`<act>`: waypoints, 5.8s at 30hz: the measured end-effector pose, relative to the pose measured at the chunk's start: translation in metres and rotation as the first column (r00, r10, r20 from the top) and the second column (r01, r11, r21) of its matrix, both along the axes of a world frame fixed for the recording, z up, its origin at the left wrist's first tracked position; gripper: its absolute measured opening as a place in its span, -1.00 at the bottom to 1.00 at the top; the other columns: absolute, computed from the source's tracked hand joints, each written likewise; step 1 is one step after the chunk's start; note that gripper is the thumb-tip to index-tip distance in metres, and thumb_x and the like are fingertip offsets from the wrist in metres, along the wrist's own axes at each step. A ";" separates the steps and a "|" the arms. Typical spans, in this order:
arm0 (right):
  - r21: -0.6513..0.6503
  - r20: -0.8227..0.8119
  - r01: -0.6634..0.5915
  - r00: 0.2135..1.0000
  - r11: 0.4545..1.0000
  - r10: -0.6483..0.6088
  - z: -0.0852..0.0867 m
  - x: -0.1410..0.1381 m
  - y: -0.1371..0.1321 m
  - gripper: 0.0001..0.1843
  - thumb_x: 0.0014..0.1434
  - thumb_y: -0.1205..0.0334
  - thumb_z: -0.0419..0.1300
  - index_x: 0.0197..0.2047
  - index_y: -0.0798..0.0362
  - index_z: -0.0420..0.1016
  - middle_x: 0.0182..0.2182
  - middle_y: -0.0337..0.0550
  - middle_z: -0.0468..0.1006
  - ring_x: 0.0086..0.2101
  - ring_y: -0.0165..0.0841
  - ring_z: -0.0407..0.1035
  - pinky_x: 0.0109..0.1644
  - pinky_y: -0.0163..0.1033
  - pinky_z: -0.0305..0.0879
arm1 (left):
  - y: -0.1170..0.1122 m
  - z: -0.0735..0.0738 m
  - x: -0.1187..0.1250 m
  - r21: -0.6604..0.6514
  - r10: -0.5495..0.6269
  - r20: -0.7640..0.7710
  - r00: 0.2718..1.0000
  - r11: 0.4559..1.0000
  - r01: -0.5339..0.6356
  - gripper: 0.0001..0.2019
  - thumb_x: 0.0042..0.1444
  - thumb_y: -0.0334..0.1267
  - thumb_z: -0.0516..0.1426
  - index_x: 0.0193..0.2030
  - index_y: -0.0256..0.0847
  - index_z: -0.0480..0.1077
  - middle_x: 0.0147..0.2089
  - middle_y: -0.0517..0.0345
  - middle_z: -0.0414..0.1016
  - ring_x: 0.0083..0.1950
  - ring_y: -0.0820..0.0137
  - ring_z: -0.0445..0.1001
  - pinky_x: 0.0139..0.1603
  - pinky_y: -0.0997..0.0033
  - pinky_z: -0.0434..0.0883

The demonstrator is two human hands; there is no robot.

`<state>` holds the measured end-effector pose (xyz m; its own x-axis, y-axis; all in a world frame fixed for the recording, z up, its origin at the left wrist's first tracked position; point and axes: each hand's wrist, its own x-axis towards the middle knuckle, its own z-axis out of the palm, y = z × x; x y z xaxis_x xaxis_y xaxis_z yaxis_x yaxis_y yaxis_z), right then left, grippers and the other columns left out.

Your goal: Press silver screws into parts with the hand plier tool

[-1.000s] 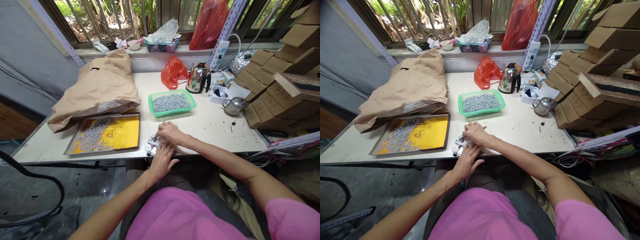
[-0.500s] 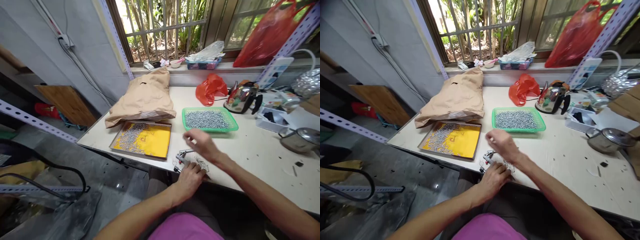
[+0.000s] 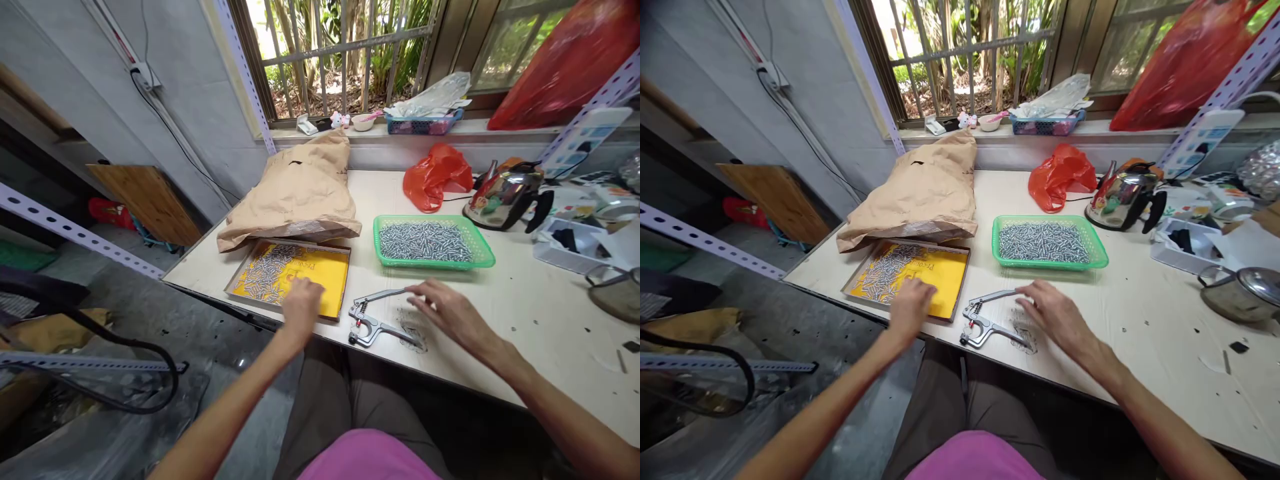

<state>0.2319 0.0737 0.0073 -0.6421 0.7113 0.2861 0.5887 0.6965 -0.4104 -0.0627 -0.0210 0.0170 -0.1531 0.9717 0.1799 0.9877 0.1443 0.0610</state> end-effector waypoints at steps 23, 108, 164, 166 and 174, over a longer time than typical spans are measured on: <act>-0.114 0.377 -0.015 0.925 0.993 0.057 -0.017 -0.016 -0.045 -0.77 0.33 0.33 0.02 -0.16 0.06 0.51 -0.27 -0.11 0.45 -0.25 -0.36 0.31 -0.19 -0.24 0.08 | 0.010 0.015 -0.022 -0.243 0.200 0.670 0.715 0.969 -0.044 -0.66 0.01 -0.02 0.12 -0.27 -0.27 0.50 -0.46 0.13 0.49 -0.50 0.41 0.39 -0.47 0.44 0.30; -0.058 0.408 0.066 0.912 0.996 -0.037 -0.010 0.004 -0.021 -0.56 0.20 -0.09 0.18 -0.12 0.16 0.48 -0.17 0.03 0.46 -0.13 -0.23 0.30 -0.13 -0.23 0.13 | 0.048 -0.014 0.112 -0.296 -0.596 0.115 0.794 0.743 0.601 -0.66 0.19 -0.23 0.11 0.09 -0.28 0.33 0.01 -0.09 0.44 0.06 0.14 0.35 0.00 0.19 0.39; -0.214 0.284 -0.015 0.956 0.977 0.077 -0.008 -0.022 -0.052 -0.75 0.26 0.14 0.13 -0.07 0.08 0.45 -0.16 -0.06 0.43 -0.23 -0.32 0.40 -0.16 -0.26 0.30 | -0.004 0.025 -0.025 -0.255 0.230 0.768 0.598 0.966 -0.044 -0.66 -0.02 0.01 0.15 -0.35 -0.27 0.50 -0.59 0.24 0.37 -0.61 0.50 0.26 -0.58 0.52 0.20; -0.227 0.329 -0.005 0.941 0.974 0.082 -0.013 -0.019 -0.056 -0.80 0.29 0.18 0.09 -0.12 0.09 0.45 -0.18 -0.08 0.43 -0.25 -0.35 0.38 -0.18 -0.29 0.25 | -0.010 0.019 0.009 -0.315 0.267 0.824 0.500 0.949 0.013 -0.65 -0.06 0.02 0.17 -0.37 -0.28 0.49 -0.63 0.28 0.31 -0.64 0.54 0.19 -0.63 0.54 0.13; -0.127 0.390 0.049 0.921 0.991 0.004 -0.020 -0.007 -0.047 -0.81 0.33 0.21 0.05 -0.17 0.08 0.47 -0.23 -0.10 0.45 -0.26 -0.37 0.35 -0.25 -0.30 0.12 | 0.005 -0.014 0.057 -0.388 0.280 0.787 0.550 0.917 0.089 -0.70 -0.05 -0.02 0.15 -0.40 -0.24 0.48 -0.66 0.34 0.30 -0.72 0.55 0.20 -0.67 0.52 0.09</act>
